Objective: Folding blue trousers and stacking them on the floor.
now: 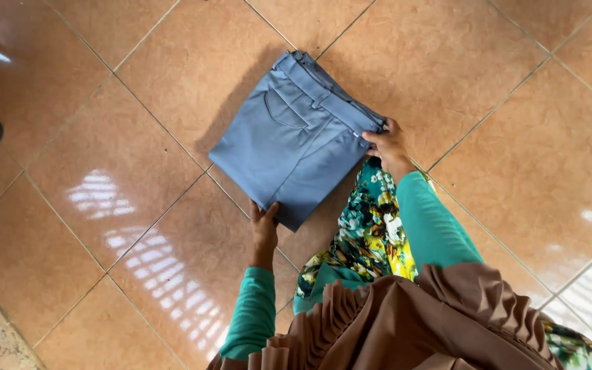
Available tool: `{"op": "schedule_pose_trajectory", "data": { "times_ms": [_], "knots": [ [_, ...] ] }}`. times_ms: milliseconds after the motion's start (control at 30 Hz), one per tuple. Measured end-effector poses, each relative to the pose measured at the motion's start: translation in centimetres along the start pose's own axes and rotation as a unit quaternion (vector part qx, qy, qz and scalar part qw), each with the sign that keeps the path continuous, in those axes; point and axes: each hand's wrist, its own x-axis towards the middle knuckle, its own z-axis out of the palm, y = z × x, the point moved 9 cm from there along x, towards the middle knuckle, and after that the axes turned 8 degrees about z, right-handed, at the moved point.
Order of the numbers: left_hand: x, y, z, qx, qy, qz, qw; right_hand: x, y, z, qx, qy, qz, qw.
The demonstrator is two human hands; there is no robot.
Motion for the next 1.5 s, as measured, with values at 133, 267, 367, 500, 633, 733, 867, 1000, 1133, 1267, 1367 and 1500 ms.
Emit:
{"op": "schedule_pose_trajectory", "data": {
  "times_ms": [133, 267, 367, 500, 633, 733, 867, 1000, 1133, 1267, 1367, 1500],
  "knots": [
    [-0.1, 1.5, 0.7, 0.017, 0.009, 0.027, 0.999, -1.1, -0.6, -0.6, 0.025, 0.015, -0.021, 0.999],
    [1.1, -0.4, -1.1, 0.056, 0.043, 0.067, 0.995, -0.9, -0.7, -1.5, 0.001, 0.027, -0.068, 0.997],
    [4.0, -1.8, -5.3, 0.161, 0.143, 0.162, 0.963, -2.6, -3.3, -2.2, -0.145, 0.083, -0.100, 0.981],
    [2.8, 6.6, -0.9, 0.287, 0.149, 0.254, 0.912, -0.2, -4.0, -5.5, -0.337, 0.155, -0.154, 0.916],
    [-0.6, 12.9, 10.6, 0.520, 0.101, 0.440, 0.725, -7.9, -8.7, 0.9, -0.536, 0.238, -0.424, 0.690],
    [-2.7, 12.2, 18.2, 0.611, 0.017, 0.488, 0.622, -12.3, -9.2, 5.3, -0.605, 0.202, -0.475, 0.606],
    [-3.4, 7.7, 22.6, 0.604, -0.026, 0.582, 0.544, -12.4, -6.5, 6.8, -0.650, 0.144, -0.461, 0.586],
    [-3.1, 7.1, 23.4, 0.601, -0.031, 0.589, 0.540, -11.0, -6.1, 5.6, -0.651, 0.139, -0.440, 0.603],
    [-3.7, 6.7, 26.6, 0.591, -0.056, 0.593, 0.544, -11.3, -7.7, 3.0, -0.637, 0.162, -0.420, 0.626],
    [-7.6, 5.8, 32.5, 0.571, -0.107, 0.611, 0.538, -11.4, -8.5, -3.2, -0.593, 0.210, -0.389, 0.673],
    [-10.7, 2.7, 36.7, 0.594, -0.170, 0.608, 0.498, -12.3, -7.9, -9.1, -0.612, 0.248, -0.305, 0.686],
    [-14.3, -0.7, 39.0, 0.579, -0.244, 0.612, 0.480, -13.2, -5.5, -15.0, -0.599, 0.277, -0.238, 0.713]
  ]
}}
